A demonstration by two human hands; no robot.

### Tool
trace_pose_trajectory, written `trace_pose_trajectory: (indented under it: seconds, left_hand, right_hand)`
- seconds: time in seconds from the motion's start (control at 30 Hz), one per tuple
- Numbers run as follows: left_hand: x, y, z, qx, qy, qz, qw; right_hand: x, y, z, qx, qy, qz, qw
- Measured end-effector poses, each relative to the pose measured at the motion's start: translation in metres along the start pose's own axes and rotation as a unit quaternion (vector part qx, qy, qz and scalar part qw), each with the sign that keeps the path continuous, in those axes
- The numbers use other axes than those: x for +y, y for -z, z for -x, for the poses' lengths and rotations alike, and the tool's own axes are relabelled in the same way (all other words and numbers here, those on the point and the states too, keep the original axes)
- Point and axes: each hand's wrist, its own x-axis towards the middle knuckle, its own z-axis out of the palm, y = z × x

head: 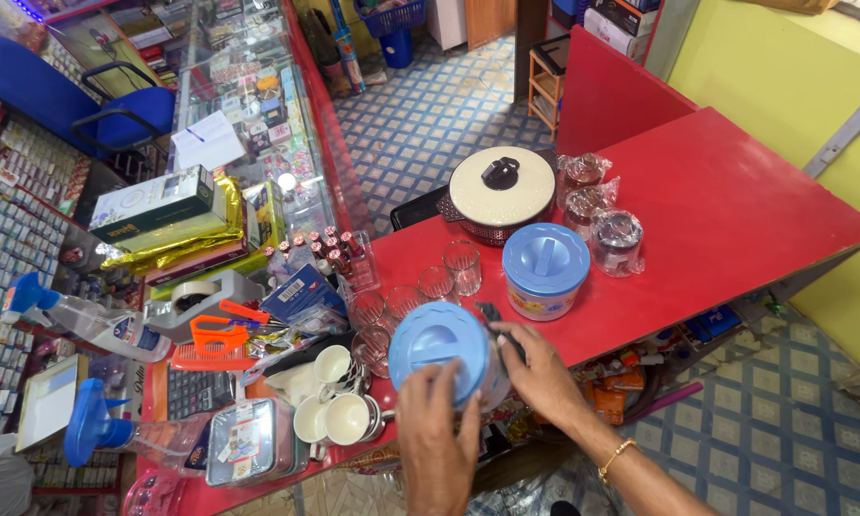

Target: The person wipes the exterior of a boxed set of red plates and bowls with a dark cloth, then places the box on a shelf. They then wipe a stack of blue-lidded plastic containers and a single container, placing them on the shelf. Finally, they wipe a blue-lidded container on the counter.

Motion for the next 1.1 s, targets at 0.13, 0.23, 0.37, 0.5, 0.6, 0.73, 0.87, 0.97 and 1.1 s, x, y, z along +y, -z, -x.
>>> trace_pose_trajectory:
  seconds: [0.13, 0.23, 0.37, 0.5, 0.6, 0.73, 0.87, 0.97, 1.1]
  left_hand:
    - [-0.002, -0.01, 0.004, -0.007, -0.125, -0.07, 0.99]
    - [-0.008, -0.014, 0.009, 0.0, -0.09, -0.056, 0.994]
    - [-0.02, -0.017, 0.015, 0.078, -0.003, 0.015, 0.997]
    - [-0.037, -0.026, 0.011, 0.054, 0.11, 0.109, 0.986]
    - [-0.047, -0.032, 0.003, 0.086, 0.093, 0.17, 0.977]
    - [-0.054, -0.029, -0.003, 0.047, 0.157, 0.18, 0.97]
    - [-0.054, -0.035, -0.007, 0.05, 0.177, 0.149, 0.971]
    - [-0.057, -0.035, -0.005, 0.06, 0.156, 0.159, 0.973]
    - [-0.056, -0.035, -0.006, 0.056, 0.159, 0.127, 0.977]
  right_hand:
    - [-0.005, 0.001, 0.011, 0.016, -0.045, 0.0, 0.999]
    - [-0.028, 0.011, 0.021, 0.109, 0.078, 0.049, 0.99]
    - [-0.066, 0.02, 0.022, 0.052, 0.173, 0.063, 0.982]
    - [-0.078, 0.01, 0.012, -0.049, 0.269, 0.233, 0.933]
    - [-0.074, 0.003, 0.014, -0.109, 0.288, 0.28, 0.909]
    - [-0.071, 0.004, 0.009, -0.139, 0.279, 0.262, 0.913]
    - [-0.072, 0.001, 0.003, -0.117, 0.276, 0.264, 0.917]
    - [-0.079, -0.002, 0.002, -0.165, 0.278, 0.221, 0.92]
    - [-0.091, -0.004, -0.001, -0.244, 0.257, 0.135, 0.925]
